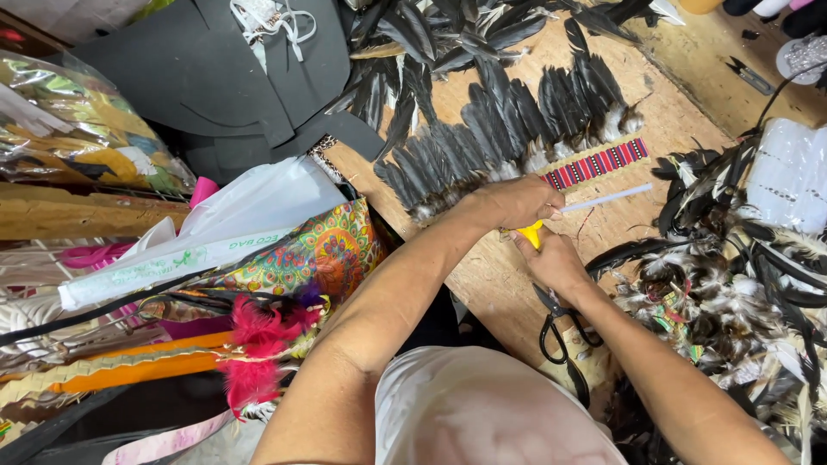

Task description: The person uses a hot glue gun to attach black feathers to a patterned fabric strip on a wooden workbench. They then apply glue to a white elastic band and press it onto the feathered strip to secure it.

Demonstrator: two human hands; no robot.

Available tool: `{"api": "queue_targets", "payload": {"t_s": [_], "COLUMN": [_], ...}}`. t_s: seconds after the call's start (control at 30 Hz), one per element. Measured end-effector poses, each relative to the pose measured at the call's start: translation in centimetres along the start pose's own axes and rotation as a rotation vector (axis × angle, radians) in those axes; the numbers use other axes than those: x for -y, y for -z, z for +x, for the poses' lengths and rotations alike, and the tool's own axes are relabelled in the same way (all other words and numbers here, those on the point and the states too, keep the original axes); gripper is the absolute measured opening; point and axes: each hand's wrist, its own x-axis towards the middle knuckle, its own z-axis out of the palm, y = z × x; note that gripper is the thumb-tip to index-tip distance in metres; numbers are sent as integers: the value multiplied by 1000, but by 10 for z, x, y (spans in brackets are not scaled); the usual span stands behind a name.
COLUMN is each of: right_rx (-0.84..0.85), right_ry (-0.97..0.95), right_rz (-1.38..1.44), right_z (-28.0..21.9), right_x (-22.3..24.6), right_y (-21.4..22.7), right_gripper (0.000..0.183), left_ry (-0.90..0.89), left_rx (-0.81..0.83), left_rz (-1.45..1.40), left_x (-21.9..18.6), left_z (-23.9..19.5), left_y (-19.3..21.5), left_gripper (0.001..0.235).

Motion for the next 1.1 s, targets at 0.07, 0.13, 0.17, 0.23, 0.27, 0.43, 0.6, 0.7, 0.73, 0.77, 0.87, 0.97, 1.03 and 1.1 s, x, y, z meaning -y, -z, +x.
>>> {"api": "queue_targets", "payload": {"t_s": [0.07, 0.13, 0.17, 0.23, 0.27, 0.43, 0.6, 0.7, 0.73, 0.77, 0.87, 0.97, 1.03, 1.1], "right_rx": [6, 10, 15, 19, 15, 8, 8, 10, 12, 6, -2, 5, 17, 23], "right_ry": [-3, -8, -7, -6, -11, -25, -25, -30, -29, -22, -18, -10, 1, -3], "right_rz": [-9, -19, -29, -40, -49, -56, -43, -34, -35, -35, -41, -40, -36, -33], "right_z": [-10, -8, -2, 2, 0, -18, -14, -12, -8, -4, -6, -5, -6, -12], "right_x": [9, 5, -2, -6, -4, 22, 14, 11, 7, 3, 6, 9, 10, 14], "right_y": [4, 4, 2, 2, 4, 18, 11, 7, 3, 0, -2, -4, -4, -5], "right_gripper": [55, 56, 57, 59, 59, 59, 57, 56, 56, 56, 56, 55, 55, 55], "left_ry": [20, 37, 61, 85, 103, 99, 117, 117, 118, 109, 113, 126, 126, 146], "left_rx": [9, 17, 39, 60, 68, 97, 82, 70, 69, 53, 42, 53, 59, 55], "left_rz": [1, 2, 4, 5, 30, 24, -73, -98, -99, -109, -125, -126, -122, -126], "left_x": [-19, -34, -39, -33, -22, -8, -5, 12, 11, 11, 19, 23, 26, 32], "left_z": [-14, -19, -18, -6, 5, 16, 16, 29, 25, 21, 23, 21, 20, 22], "left_y": [5, 12, 15, 10, 0, -2, -3, -12, -11, -10, -17, -21, -22, -26], "left_gripper": [27, 29, 33, 36, 34, 33, 29, 29, 29, 28, 27, 26, 25, 23]}}
